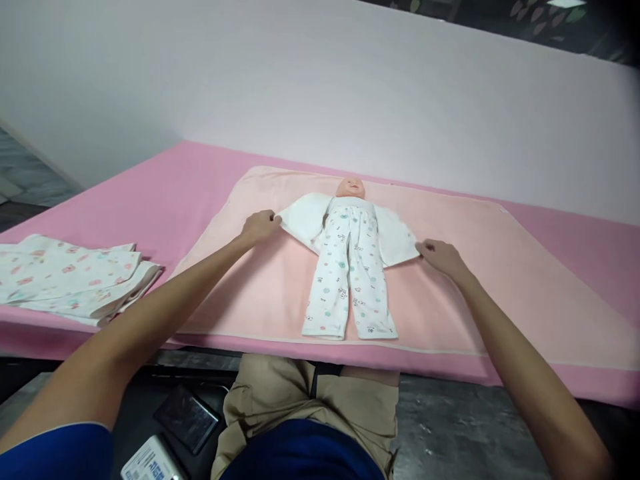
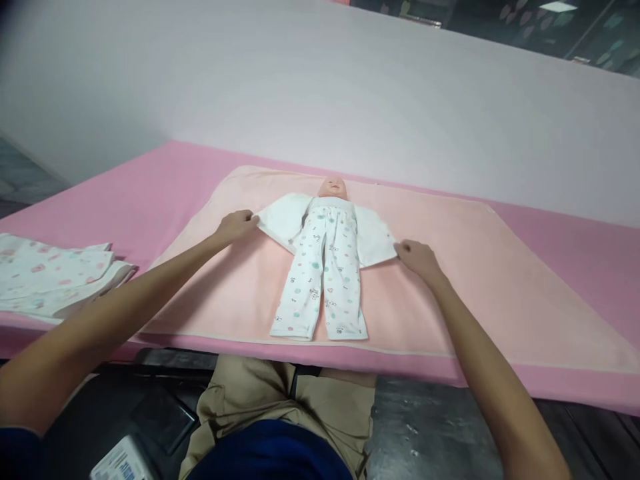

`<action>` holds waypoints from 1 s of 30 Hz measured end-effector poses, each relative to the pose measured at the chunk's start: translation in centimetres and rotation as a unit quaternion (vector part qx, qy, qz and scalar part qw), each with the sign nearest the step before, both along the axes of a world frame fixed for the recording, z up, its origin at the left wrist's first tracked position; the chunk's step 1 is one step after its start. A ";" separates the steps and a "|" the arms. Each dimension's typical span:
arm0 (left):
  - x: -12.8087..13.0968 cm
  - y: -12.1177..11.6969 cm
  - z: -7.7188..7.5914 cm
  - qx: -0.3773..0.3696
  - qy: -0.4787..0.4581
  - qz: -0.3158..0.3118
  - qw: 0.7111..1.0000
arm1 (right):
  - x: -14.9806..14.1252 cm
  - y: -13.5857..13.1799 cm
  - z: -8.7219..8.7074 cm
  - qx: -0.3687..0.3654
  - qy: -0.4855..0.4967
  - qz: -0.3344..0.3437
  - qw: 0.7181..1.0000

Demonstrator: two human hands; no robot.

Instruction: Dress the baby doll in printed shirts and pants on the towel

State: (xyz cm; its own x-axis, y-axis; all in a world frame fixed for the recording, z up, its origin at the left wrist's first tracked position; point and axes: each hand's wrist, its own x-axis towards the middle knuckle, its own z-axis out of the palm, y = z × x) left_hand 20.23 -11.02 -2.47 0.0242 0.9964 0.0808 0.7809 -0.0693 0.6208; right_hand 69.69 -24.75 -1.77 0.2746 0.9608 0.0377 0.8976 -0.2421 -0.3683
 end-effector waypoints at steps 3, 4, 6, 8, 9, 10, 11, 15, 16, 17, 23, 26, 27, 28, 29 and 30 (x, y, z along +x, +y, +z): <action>-1.6 0.4 -1.2 0.039 0.057 -0.013 0.998 | 1.4 -0.3 -1.5 0.045 -0.025 -0.027 0.998; -0.8 0.5 -1.3 0.085 0.064 -0.031 0.994 | 0.7 0.2 -1.7 0.094 -0.021 -0.017 0.995; 2.3 1.0 -1.2 0.175 0.044 -0.102 0.978 | -2.1 2.0 -1.5 0.184 0.017 0.037 0.982; 6.6 1.7 -0.9 0.198 -0.011 -0.200 0.960 | -5.6 4.8 -1.0 0.214 0.090 0.109 0.967; 8.7 2.1 -0.8 0.184 -0.040 -0.238 0.953 | -7.2 6.4 -0.7 0.204 0.124 0.149 0.959; 10.5 2.4 -0.6 0.162 -0.067 -0.257 0.950 | -8.5 7.9 -0.5 0.190 0.149 0.178 0.954; 12.0 2.7 -0.4 0.135 -0.092 -0.259 0.952 | -9.5 9.3 -0.4 0.179 0.161 0.191 0.951; 13.1 3.0 0.3 0.025 -0.135 -0.278 0.951 | -10.2 10.9 -0.4 0.113 0.174 0.170 0.963; 12.4 2.8 0.5 0.016 -0.119 -0.304 0.945 | -10.0 10.4 -0.3 0.098 0.162 0.185 0.964; 11.6 2.4 0.7 0.022 -0.097 -0.329 0.939 | -9.7 9.6 -0.2 0.089 0.143 0.209 0.963; 8.0 -1.2 0.7 0.088 -0.024 -0.401 0.912 | -9.0 3.9 0.0 0.082 0.035 0.285 0.955; 7.6 -2.8 0.3 0.031 -0.003 -0.403 0.915 | -9.3 2.1 -0.4 0.046 0.036 0.259 0.964; 7.6 -3.2 0.2 0.012 0.002 -0.395 0.919 | -9.4 1.7 -0.4 0.040 0.037 0.249 0.967; 7.7 -3.6 0.0 -0.002 0.005 -0.383 0.924 | -9.5 1.2 -0.4 0.033 0.038 0.240 0.969; 7.7 -4.0 0.0 -0.011 0.006 -0.369 0.929 | -9.5 0.8 -0.4 0.023 0.036 0.235 0.971; 7.9 -4.4 -0.1 -0.014 0.008 -0.354 0.935 | -9.5 0.4 -0.3 0.010 0.033 0.231 0.972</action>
State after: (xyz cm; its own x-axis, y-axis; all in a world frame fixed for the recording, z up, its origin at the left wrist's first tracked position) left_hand 28.08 -15.41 -2.53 0.6796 0.7320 0.0486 0.5551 -0.5564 0.6183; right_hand 60.15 -24.31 -2.07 -0.1838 0.9815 0.0538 0.8836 0.1889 -0.4285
